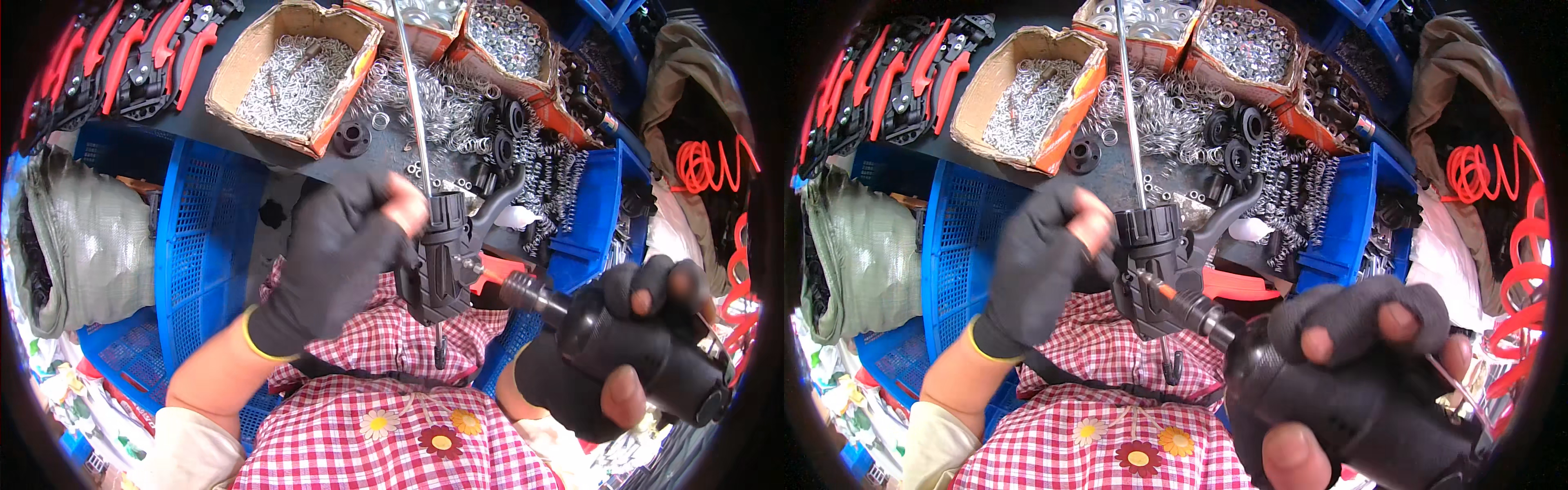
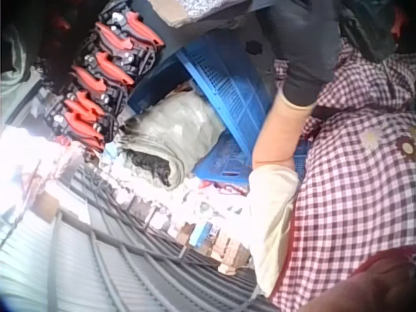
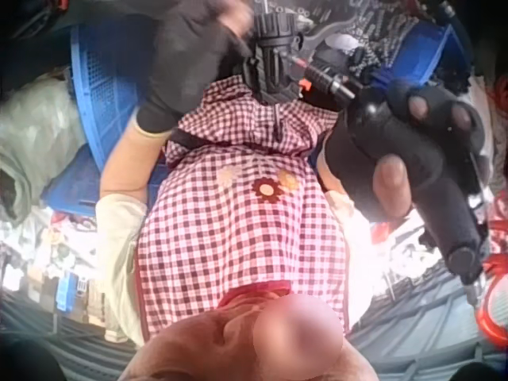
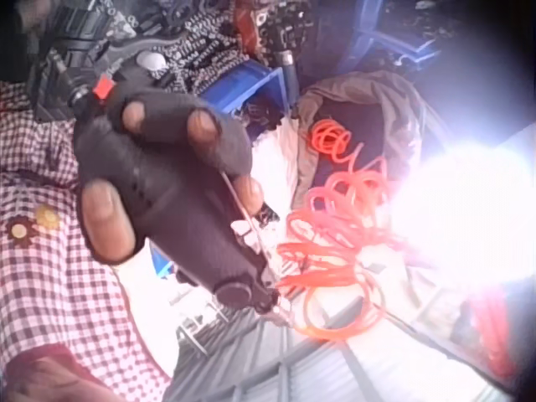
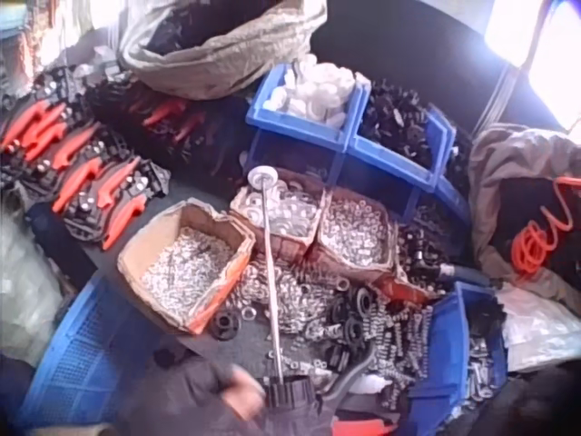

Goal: The person packs an assembled caulking gun into a plastic sleeve and places it into a crate. They then assemble another caulking gun by attaching internal parts with adhesive and a pneumatic screwdriver, install the rod and barrel, and pack the finished tool into a plastic bag before placing it in the crate.

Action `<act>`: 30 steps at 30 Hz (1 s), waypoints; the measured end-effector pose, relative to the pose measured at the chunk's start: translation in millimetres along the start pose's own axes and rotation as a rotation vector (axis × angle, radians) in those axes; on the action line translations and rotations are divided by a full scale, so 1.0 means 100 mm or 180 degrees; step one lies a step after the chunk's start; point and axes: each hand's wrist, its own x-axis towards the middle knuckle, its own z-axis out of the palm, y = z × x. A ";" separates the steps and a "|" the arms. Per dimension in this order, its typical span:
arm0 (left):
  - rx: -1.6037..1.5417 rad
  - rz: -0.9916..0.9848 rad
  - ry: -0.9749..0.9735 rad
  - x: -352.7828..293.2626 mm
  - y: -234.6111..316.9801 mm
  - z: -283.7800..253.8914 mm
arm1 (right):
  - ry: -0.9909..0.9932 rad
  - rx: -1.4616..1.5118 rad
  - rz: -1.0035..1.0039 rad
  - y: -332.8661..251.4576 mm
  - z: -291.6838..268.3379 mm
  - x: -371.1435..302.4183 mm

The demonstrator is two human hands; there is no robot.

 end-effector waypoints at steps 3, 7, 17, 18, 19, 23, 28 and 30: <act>-0.0440 -0.0312 -0.0405 -0.14 -0.15 0.06 | 0.0453 -0.0115 0.0076 -0.15 0.09 -0.05; 0.0513 0.0632 -0.0583 -0.23 -0.22 0.02 | 0.0783 -0.0113 0.0171 -0.19 0.22 -0.06; 0.2560 0.3334 -0.0697 -0.22 -0.22 -0.09 | 0.0626 -0.0437 0.0216 -0.34 0.22 -0.14; 0.2568 0.3422 -0.0730 -0.22 -0.22 -0.08 | 0.0679 -0.0478 0.0244 -0.36 0.23 -0.16; 0.2576 0.3509 -0.0761 -0.23 -0.23 -0.08 | 0.0730 -0.0518 0.0275 -0.36 0.24 -0.17; 0.2933 0.3590 -0.0791 -0.30 -0.22 -0.06 | 0.0697 -0.0041 -0.0024 -0.26 0.23 -0.22; 0.3441 0.4024 -0.0977 -0.36 -0.25 -0.03 | 0.0372 0.0120 0.0100 -0.26 0.09 -0.31; 0.3313 0.3899 -0.0760 -0.34 -0.32 -0.03 | 0.0298 0.0126 0.0357 -0.33 0.11 -0.32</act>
